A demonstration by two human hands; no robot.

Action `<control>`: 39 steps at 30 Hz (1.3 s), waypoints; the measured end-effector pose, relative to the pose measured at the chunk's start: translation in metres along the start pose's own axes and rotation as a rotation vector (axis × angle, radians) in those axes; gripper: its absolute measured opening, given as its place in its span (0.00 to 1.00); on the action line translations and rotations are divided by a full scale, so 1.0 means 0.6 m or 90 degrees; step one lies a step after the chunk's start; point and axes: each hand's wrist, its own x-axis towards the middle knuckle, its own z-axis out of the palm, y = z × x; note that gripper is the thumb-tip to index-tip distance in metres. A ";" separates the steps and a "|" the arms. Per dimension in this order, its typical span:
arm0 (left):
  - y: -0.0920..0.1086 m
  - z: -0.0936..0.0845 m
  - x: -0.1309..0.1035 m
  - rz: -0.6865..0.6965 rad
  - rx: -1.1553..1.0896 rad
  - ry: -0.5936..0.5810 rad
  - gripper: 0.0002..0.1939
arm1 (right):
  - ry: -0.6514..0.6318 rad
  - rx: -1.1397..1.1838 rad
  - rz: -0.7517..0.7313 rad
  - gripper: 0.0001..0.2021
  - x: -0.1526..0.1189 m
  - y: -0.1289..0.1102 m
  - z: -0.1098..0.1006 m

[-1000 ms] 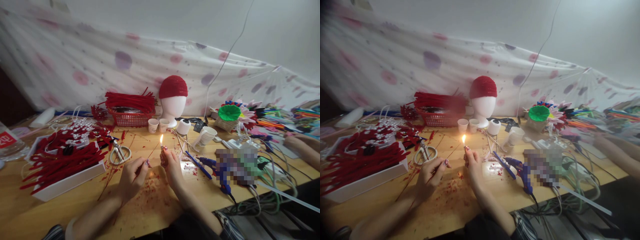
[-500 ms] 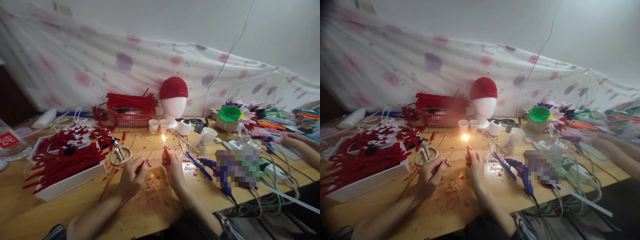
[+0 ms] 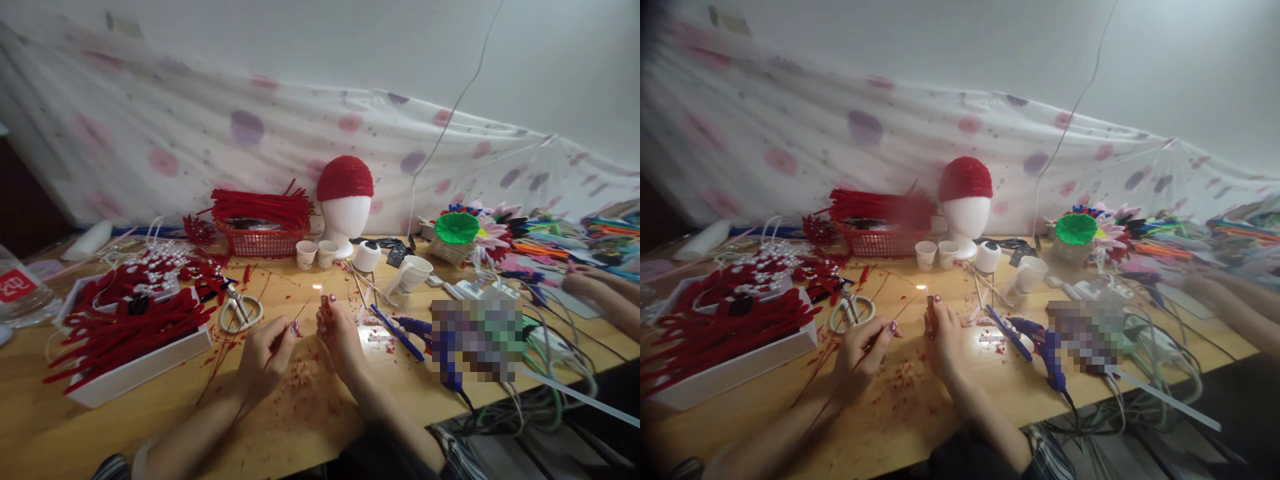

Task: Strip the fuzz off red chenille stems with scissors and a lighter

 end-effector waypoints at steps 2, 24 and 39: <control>0.000 0.001 -0.001 0.003 -0.005 -0.001 0.14 | 0.056 0.075 0.024 0.15 0.003 -0.008 0.004; -0.009 0.005 0.002 -0.049 -0.002 -0.073 0.15 | -0.222 0.028 0.125 0.14 -0.035 0.018 0.014; -0.010 0.008 0.001 -0.048 0.024 -0.052 0.20 | -0.095 0.136 0.096 0.16 -0.019 -0.002 0.010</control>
